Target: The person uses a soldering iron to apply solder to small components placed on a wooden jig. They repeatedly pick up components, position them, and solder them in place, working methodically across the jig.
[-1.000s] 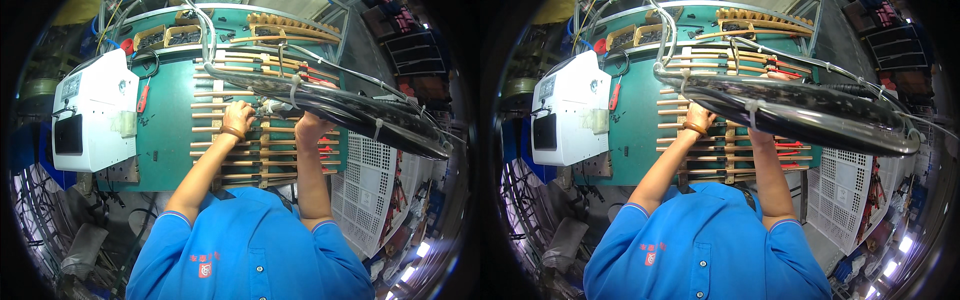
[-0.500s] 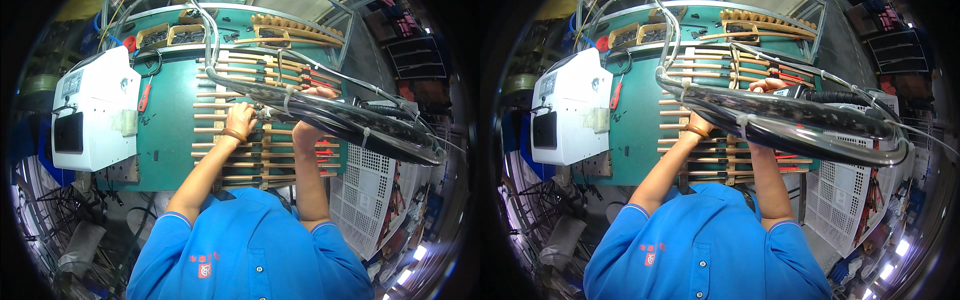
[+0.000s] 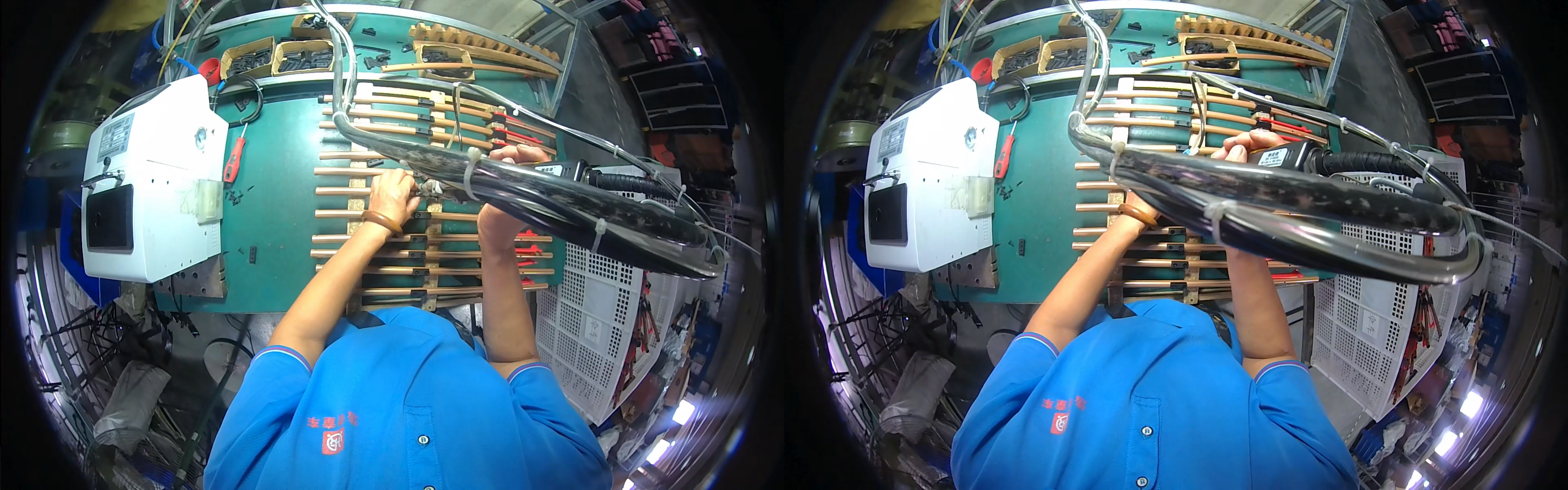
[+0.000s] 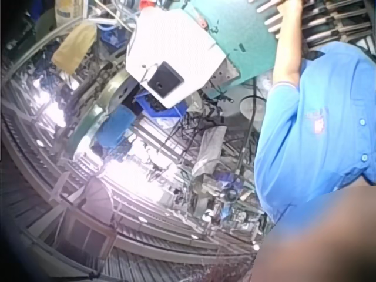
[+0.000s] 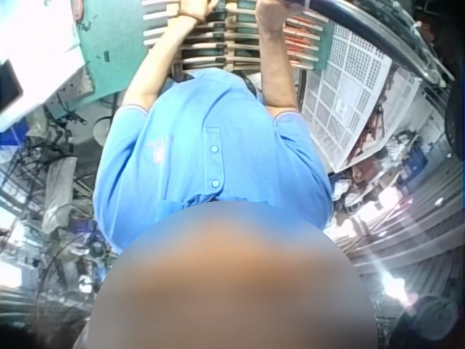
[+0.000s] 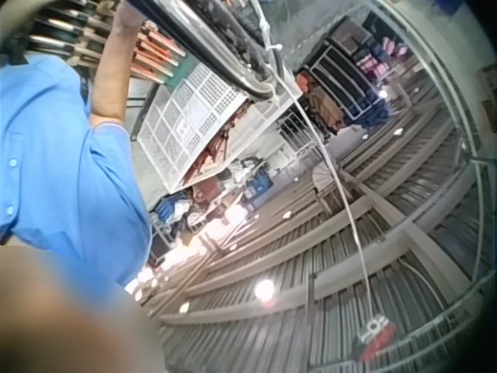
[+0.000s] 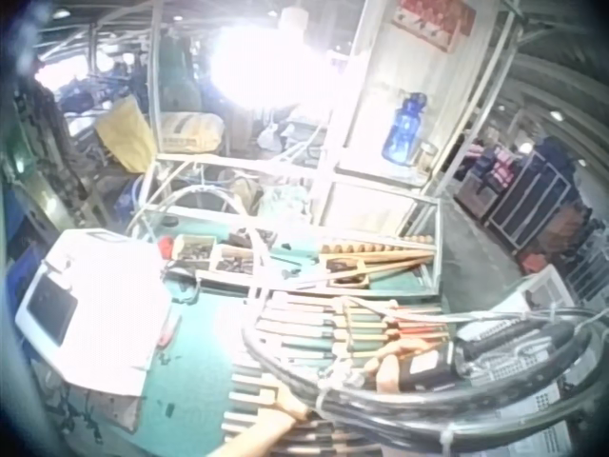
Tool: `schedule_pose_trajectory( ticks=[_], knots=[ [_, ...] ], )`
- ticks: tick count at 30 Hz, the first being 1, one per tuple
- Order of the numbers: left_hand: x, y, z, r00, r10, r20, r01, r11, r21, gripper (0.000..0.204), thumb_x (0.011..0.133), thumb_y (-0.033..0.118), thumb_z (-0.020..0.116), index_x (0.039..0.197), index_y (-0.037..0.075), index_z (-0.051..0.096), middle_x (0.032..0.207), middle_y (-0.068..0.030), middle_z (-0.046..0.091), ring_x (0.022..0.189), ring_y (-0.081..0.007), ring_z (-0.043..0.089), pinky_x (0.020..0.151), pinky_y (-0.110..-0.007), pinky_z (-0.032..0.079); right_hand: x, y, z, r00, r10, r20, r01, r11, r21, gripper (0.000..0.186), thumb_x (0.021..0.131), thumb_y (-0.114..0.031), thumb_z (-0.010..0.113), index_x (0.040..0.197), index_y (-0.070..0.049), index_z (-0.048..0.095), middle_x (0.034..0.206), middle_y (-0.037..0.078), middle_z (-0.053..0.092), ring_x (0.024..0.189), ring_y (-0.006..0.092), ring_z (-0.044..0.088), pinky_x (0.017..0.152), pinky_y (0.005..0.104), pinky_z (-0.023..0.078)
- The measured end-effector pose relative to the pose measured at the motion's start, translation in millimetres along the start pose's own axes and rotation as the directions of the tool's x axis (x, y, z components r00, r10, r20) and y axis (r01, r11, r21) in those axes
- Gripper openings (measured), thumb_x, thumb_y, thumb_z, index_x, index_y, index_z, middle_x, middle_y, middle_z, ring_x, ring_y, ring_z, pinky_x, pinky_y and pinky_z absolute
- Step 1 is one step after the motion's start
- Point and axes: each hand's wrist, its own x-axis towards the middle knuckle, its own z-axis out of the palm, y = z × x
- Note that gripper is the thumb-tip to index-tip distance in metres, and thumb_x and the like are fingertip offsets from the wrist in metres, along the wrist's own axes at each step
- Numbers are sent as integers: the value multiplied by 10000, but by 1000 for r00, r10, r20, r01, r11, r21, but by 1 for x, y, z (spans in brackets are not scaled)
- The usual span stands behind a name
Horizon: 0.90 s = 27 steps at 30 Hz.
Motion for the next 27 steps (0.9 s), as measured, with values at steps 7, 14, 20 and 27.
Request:
schedule_pose_trajectory(
  ticks=[7,14,20,27],
  knots=[
    [0,9,-6,1000,-1,2,1,1000,23,276,616,145,763,822,119,581,902,-57,546,939,-278,523,815,-417,401,-1,0,3,999,44,-20,-42,996,80,202,907,-64,557,1087,-27,473,862,80,592,813,123,545,795,270,454],
    [2,6,-8,999,37,19,-38,996,74,281,632,106,742,868,108,591,944,-67,576,949,-285,543,818,-409,432,1,5,8,1000,17,11,-17,1000,24,179,929,-64,528,1085,-20,453,913,74,564,810,107,540,783,248,465],
    [-24,-50,-15,1000,4,5,-3,987,-159,151,679,92,712,821,111,663,875,-50,638,846,-274,595,749,-396,482,-3,25,4,992,108,61,-103,991,-88,137,950,-63,498,1070,-18,448,888,59,535,746,89,524,692,207,468],
    [-20,-31,-26,993,-111,29,114,943,-312,96,704,108,713,794,113,680,775,-63,629,801,-278,592,720,-400,473,-6,24,11,988,92,123,-95,995,22,147,934,-22,506,1065,-54,449,880,57,531,725,93,524,673,223,487]
  ],
)
